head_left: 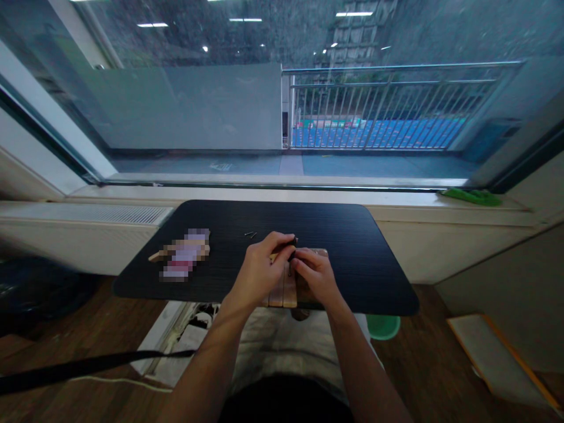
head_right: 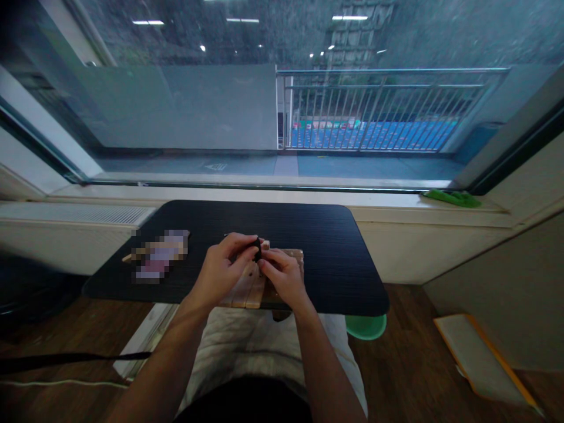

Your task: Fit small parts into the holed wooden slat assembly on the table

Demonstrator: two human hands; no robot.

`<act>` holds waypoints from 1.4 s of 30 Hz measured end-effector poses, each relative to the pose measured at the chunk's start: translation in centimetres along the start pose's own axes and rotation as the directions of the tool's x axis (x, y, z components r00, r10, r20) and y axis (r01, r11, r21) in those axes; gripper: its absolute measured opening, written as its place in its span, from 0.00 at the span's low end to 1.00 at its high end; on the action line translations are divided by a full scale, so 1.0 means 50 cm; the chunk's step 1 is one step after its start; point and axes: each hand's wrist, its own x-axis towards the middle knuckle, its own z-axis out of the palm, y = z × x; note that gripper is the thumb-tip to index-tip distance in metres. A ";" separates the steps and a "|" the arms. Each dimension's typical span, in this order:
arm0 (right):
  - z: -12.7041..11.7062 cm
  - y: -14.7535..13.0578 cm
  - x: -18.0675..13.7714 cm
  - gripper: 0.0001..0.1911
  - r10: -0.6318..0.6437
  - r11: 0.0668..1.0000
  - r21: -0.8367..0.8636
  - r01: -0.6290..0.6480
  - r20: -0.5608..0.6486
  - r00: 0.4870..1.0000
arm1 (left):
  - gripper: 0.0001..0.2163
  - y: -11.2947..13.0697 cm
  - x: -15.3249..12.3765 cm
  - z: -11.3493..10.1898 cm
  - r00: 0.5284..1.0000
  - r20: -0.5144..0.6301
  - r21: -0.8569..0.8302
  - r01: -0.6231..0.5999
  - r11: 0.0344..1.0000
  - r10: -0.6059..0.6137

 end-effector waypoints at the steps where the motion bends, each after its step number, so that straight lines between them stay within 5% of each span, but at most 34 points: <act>1: 0.000 -0.001 0.000 0.06 0.004 1.000 0.000 -0.004 -0.001 1.000 | 0.08 0.001 0.000 0.000 1.000 0.003 0.000 0.000 1.000 0.000; 19: 0.000 0.001 -0.002 0.09 0.012 1.000 -0.022 -0.012 0.004 1.000 | 0.08 0.004 -0.008 -0.010 0.995 0.030 0.120 -0.100 0.988 0.097; 22: 0.000 0.001 -0.004 0.09 -0.005 0.999 -0.051 0.005 0.007 1.000 | 0.09 -0.009 -0.017 -0.031 0.993 -0.037 0.137 -0.103 0.985 0.109; 24: -0.002 0.002 -0.005 0.09 0.013 0.997 -0.081 -0.012 0.006 1.000 | 0.05 -0.025 -0.022 -0.060 0.973 -0.211 0.183 -0.051 0.982 0.090; 26: -0.003 0.004 -0.005 0.10 0.022 0.997 -0.077 -0.022 0.001 1.000 | 0.12 -0.046 -0.027 -0.103 0.947 -0.318 0.189 0.024 0.982 0.038; 31: -0.004 0.005 -0.003 0.10 0.036 0.999 -0.020 -0.036 0.005 0.999 | 0.20 -0.103 -0.047 -0.238 0.860 -0.501 0.181 0.217 0.959 -0.100; 35: -0.007 0.006 -0.002 0.10 0.056 0.998 -0.015 -0.056 0.017 0.998 | 0.19 -0.145 -0.073 -0.304 0.787 -0.516 0.185 0.489 0.853 -0.339; 42: -0.012 0.010 -0.002 0.10 0.076 0.997 0.030 -0.076 0.010 0.997 | 0.19 -0.198 -0.097 -0.306 0.763 -0.428 0.161 0.593 0.789 -0.485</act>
